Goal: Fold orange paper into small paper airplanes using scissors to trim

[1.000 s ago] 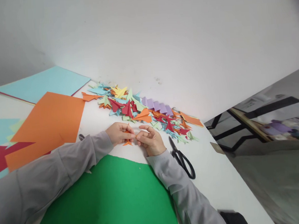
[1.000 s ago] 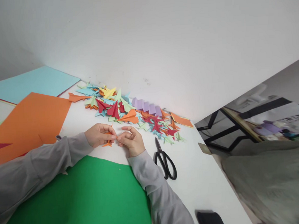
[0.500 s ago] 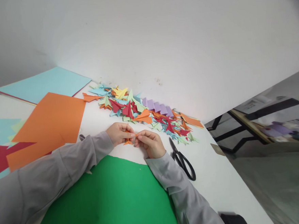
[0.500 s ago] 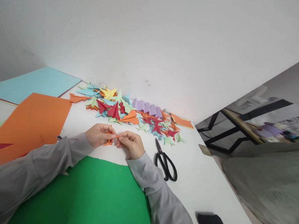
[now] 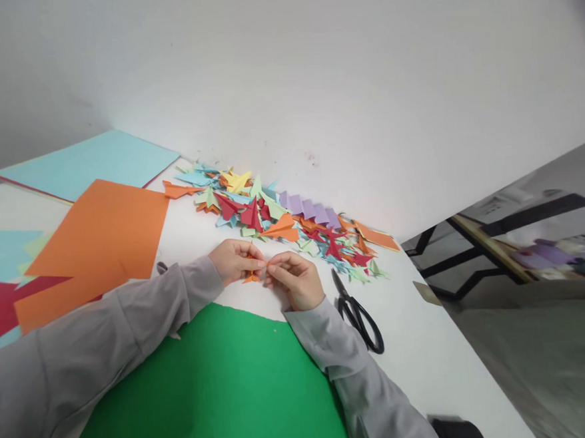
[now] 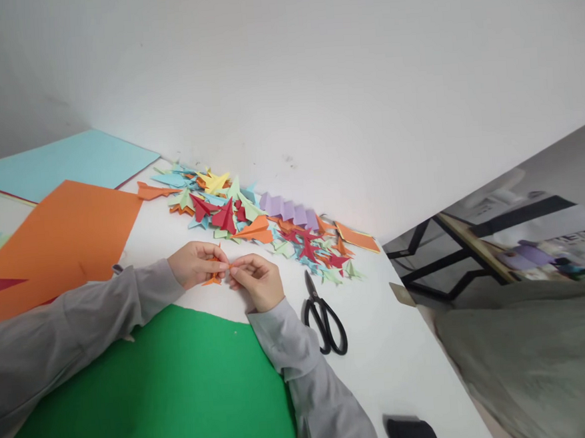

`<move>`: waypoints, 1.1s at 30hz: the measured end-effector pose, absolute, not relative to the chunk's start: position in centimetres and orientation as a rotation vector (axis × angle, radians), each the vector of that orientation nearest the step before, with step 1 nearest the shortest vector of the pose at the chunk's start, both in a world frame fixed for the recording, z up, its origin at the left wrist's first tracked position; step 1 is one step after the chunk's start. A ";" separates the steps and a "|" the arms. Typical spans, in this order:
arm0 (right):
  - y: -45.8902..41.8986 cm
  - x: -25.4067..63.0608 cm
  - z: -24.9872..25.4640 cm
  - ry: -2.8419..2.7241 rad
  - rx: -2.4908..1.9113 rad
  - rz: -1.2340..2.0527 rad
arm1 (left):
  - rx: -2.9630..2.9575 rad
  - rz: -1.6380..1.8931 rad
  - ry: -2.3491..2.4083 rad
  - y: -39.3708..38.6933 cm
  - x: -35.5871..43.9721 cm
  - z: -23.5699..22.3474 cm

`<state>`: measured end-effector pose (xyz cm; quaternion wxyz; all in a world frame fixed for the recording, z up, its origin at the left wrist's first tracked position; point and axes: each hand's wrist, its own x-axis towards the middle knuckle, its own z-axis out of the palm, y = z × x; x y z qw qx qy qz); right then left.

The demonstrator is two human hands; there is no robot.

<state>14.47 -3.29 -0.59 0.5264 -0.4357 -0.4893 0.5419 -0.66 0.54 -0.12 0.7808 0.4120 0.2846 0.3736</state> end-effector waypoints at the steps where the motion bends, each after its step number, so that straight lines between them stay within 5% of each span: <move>1: -3.3 14.5 -0.6 -1.156 -1.043 1.313 | 0.892 0.808 0.612 0.5 -0.6 -0.1; 10: -2.9 14.5 -0.3 -1.094 -1.090 1.476 | 0.911 0.822 0.610 0.3 -0.6 -0.2; 33: -2.8 14.3 -0.6 -1.123 -1.120 1.263 | 0.996 0.809 0.677 0.3 -0.6 -0.4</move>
